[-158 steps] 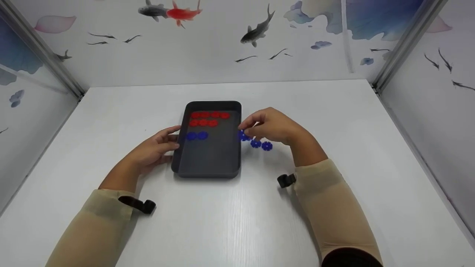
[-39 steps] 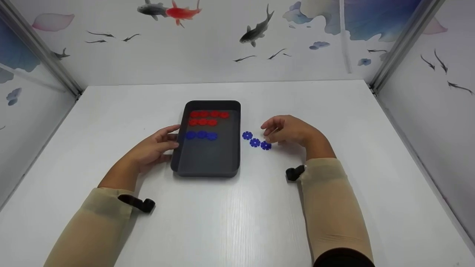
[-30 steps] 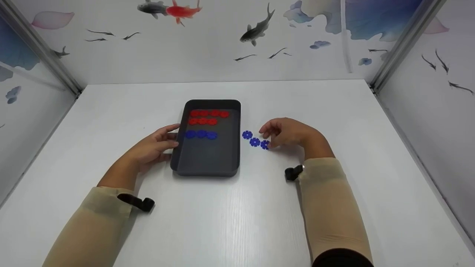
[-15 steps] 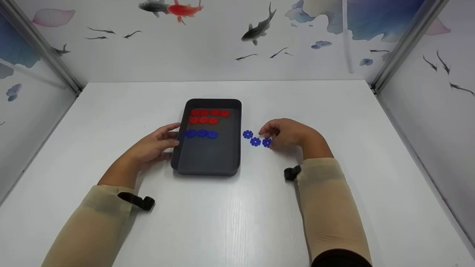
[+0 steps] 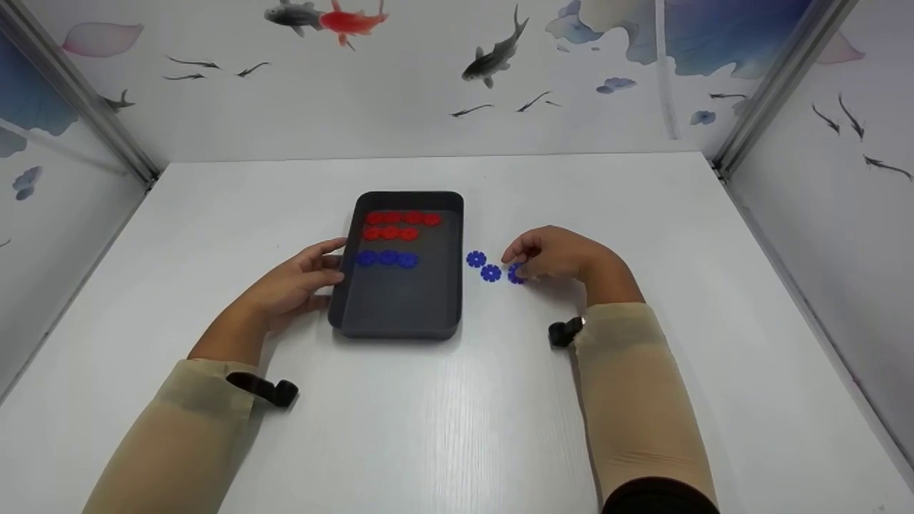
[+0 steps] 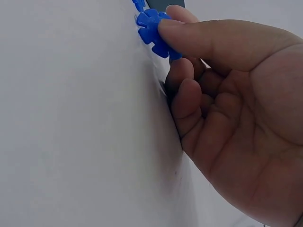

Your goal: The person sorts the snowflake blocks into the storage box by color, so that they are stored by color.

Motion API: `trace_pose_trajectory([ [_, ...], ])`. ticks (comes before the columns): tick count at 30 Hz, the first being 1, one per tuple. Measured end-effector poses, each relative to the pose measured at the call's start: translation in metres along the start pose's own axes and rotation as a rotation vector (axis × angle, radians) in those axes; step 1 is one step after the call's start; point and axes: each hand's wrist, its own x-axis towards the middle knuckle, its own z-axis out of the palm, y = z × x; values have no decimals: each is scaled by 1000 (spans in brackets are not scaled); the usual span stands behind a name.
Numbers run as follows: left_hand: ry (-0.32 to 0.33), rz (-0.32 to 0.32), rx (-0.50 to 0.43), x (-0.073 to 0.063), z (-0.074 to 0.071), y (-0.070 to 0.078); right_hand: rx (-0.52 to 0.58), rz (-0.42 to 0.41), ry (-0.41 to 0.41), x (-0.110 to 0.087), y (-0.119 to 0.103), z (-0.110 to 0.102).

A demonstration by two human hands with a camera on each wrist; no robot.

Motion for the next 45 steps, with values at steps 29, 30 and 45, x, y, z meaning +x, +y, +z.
trace_pose_trajectory([
  [29, -7, 15, -8, -1, 0, 1, 228, -18, 144, -7, -26, -5],
  [30, -6, 16, -8, -1, 0, 1, 248, -43, 147, -7, -29, -4],
  [45, 1, 6, 14, -1, 1, -2, 356, -250, 93, 3, -100, 22],
])
